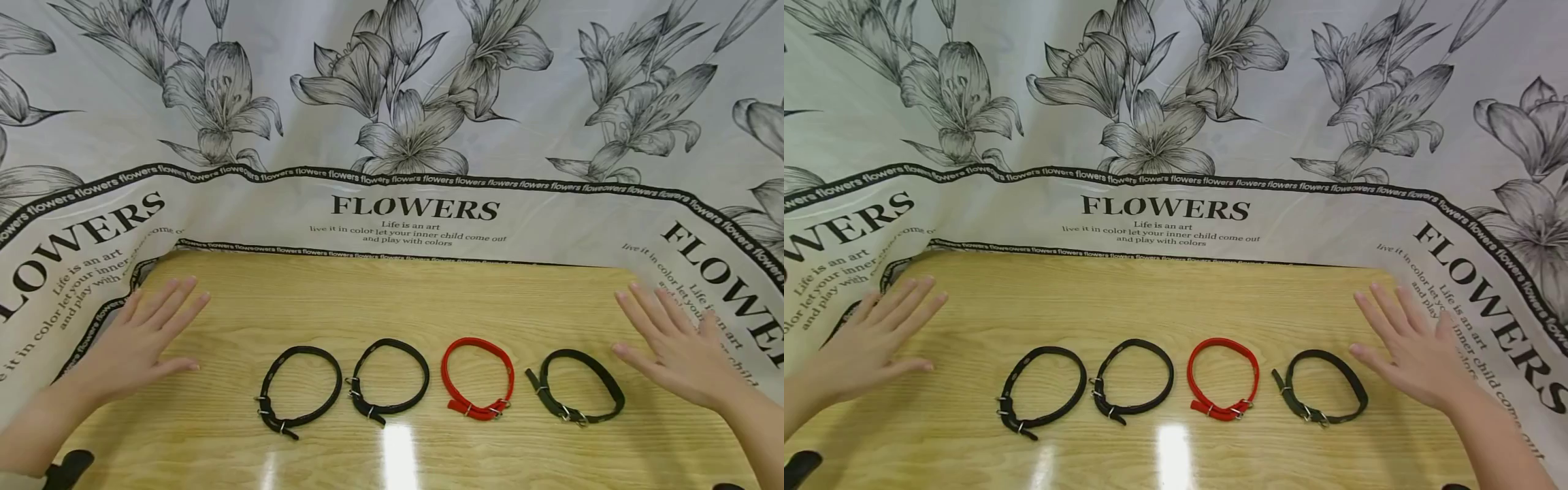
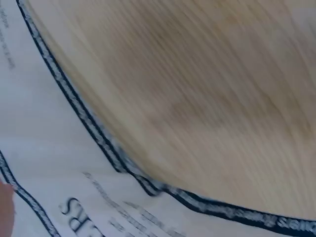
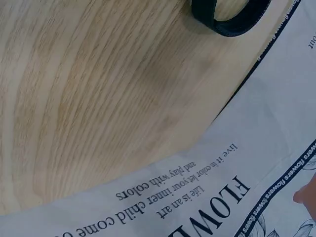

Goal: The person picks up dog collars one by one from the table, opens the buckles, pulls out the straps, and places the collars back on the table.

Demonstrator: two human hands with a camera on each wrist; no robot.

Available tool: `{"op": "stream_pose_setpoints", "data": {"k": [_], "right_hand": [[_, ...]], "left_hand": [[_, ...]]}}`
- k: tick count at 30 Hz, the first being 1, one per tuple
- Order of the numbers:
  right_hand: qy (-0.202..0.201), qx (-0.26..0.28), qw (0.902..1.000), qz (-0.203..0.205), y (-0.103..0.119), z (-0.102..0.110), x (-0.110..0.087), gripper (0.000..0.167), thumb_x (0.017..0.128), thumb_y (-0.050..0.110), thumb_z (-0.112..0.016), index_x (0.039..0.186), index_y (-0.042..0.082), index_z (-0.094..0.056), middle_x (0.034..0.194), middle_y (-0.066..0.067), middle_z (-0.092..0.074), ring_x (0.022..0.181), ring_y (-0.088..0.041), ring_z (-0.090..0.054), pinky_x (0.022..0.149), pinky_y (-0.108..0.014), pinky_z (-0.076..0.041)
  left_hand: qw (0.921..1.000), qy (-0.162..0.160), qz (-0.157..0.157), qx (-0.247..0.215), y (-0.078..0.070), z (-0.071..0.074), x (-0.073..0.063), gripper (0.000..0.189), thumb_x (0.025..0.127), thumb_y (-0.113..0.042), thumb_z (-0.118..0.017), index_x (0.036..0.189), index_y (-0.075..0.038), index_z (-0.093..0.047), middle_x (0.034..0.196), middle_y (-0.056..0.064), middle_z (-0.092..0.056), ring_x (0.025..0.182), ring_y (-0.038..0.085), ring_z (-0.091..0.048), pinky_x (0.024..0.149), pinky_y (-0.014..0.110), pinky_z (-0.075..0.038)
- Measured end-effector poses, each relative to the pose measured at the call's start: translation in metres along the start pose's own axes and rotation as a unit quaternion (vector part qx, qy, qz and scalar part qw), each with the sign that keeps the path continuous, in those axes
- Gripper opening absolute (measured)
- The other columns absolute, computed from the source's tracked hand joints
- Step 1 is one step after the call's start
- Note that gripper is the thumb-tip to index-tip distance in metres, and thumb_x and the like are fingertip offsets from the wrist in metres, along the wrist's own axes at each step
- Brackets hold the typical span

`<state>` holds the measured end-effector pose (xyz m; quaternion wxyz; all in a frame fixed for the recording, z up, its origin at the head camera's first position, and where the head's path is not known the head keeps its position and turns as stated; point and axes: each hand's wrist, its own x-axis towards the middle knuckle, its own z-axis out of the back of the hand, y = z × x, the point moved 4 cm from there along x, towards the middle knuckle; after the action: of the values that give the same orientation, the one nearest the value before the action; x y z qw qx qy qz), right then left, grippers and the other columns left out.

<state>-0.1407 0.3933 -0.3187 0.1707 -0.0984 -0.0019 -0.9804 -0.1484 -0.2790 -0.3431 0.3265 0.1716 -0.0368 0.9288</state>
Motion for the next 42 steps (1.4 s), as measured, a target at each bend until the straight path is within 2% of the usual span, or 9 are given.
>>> {"op": "stream_pose_setpoints", "data": {"k": [3,7,11,15,20,27,34,38,42], "right_hand": [[-0.022,0.073,0.9969,0.021,0.014,0.006,0.01,0.084,0.088,0.03,-0.06,0.151,0.021,-0.005,0.156,-0.004,0.002,0.141,-0.026,0.007,0.096,-0.065,0.021],[-0.058,0.161,0.9812,0.089,0.044,0.019,0.029,0.08,0.083,0.019,-0.067,0.149,0.015,-0.022,0.151,-0.015,-0.021,0.139,-0.031,-0.015,0.107,-0.063,-0.002],[-0.064,0.175,0.9719,0.144,0.08,0.027,0.049,0.074,0.081,0.019,-0.071,0.145,0.014,-0.034,0.145,-0.016,-0.034,0.133,-0.035,-0.029,0.107,-0.055,-0.021],[-0.053,0.179,0.9661,0.178,0.115,0.026,0.064,0.067,0.082,0.019,-0.072,0.141,0.015,-0.041,0.142,-0.013,-0.04,0.127,-0.036,-0.037,0.1,-0.054,-0.031],[-0.05,0.19,0.9503,0.242,0.156,0.018,0.081,0.051,0.085,0.024,-0.069,0.131,0.01,-0.052,0.133,-0.012,-0.05,0.121,-0.032,-0.045,0.096,-0.053,-0.037],[-0.035,0.202,0.9196,0.335,0.212,0.009,0.104,0.036,0.085,0.027,-0.068,0.115,0.006,-0.064,0.115,-0.008,-0.062,0.108,-0.024,-0.056,0.092,-0.043,-0.045],[-0.009,0.169,0.8939,0.415,0.271,-0.013,0.122,0.031,0.084,0.024,-0.071,0.11,0.009,-0.066,0.106,-0.002,-0.065,0.102,-0.017,-0.058,0.094,-0.031,-0.045],[0.018,0.151,0.8871,0.436,0.303,-0.026,0.126,0.031,0.082,0.026,-0.072,0.11,0.011,-0.067,0.108,0.0,-0.064,0.105,-0.015,-0.056,0.096,-0.028,-0.042],[0.057,0.129,0.8802,0.453,0.331,-0.041,0.124,0.034,0.082,0.028,-0.072,0.111,0.013,-0.067,0.109,0.001,-0.063,0.105,-0.014,-0.056,0.095,-0.023,-0.042]], "left_hand": [[0.9992,0.024,0.001,-0.031,-0.012,0.0,0.007,0.091,0.076,-0.053,-0.067,0.149,-0.021,-0.022,0.156,0.006,-0.008,0.142,0.024,-0.005,0.112,0.054,-0.001],[0.9954,0.047,-0.028,-0.079,-0.035,0.0,0.02,0.086,0.067,-0.048,-0.076,0.141,-0.022,-0.041,0.148,0.01,-0.031,0.132,0.036,-0.03,0.102,0.06,-0.028],[0.9893,0.032,-0.078,-0.119,-0.056,-0.002,0.028,0.069,0.062,-0.043,-0.081,0.123,-0.018,-0.059,0.13,0.012,-0.052,0.117,0.041,-0.046,0.087,0.059,-0.043],[0.9825,0.018,-0.13,-0.133,-0.072,-0.009,0.033,0.06,0.06,-0.04,-0.082,0.112,-0.015,-0.065,0.117,0.01,-0.059,0.104,0.034,-0.057,0.081,0.051,-0.05],[0.9754,0.015,-0.168,-0.142,-0.087,-0.018,0.037,0.058,0.059,-0.039,-0.084,0.108,-0.014,-0.066,0.11,0.008,-0.061,0.097,0.027,-0.06,0.076,0.046,-0.052],[0.9701,0.02,-0.186,-0.154,-0.092,-0.028,0.036,0.055,0.059,-0.036,-0.084,0.105,-0.013,-0.066,0.108,0.009,-0.062,0.093,0.026,-0.061,0.073,0.042,-0.054],[0.9617,0.061,-0.199,-0.178,-0.098,-0.041,0.033,0.038,0.06,-0.029,-0.085,0.092,-0.02,-0.068,0.102,0.005,-0.063,0.089,0.021,-0.061,0.07,0.039,-0.054],[0.9519,0.086,-0.2,-0.215,-0.102,-0.046,0.034,0.03,0.061,-0.023,-0.085,0.086,-0.021,-0.068,0.096,-0.004,-0.062,0.083,0.009,-0.059,0.067,0.03,-0.052],[0.9444,0.116,-0.197,-0.236,-0.104,-0.05,0.035,0.026,0.065,-0.025,-0.084,0.086,-0.019,-0.07,0.092,-0.01,-0.06,0.079,0.002,-0.056,0.063,0.022,-0.05]]}}
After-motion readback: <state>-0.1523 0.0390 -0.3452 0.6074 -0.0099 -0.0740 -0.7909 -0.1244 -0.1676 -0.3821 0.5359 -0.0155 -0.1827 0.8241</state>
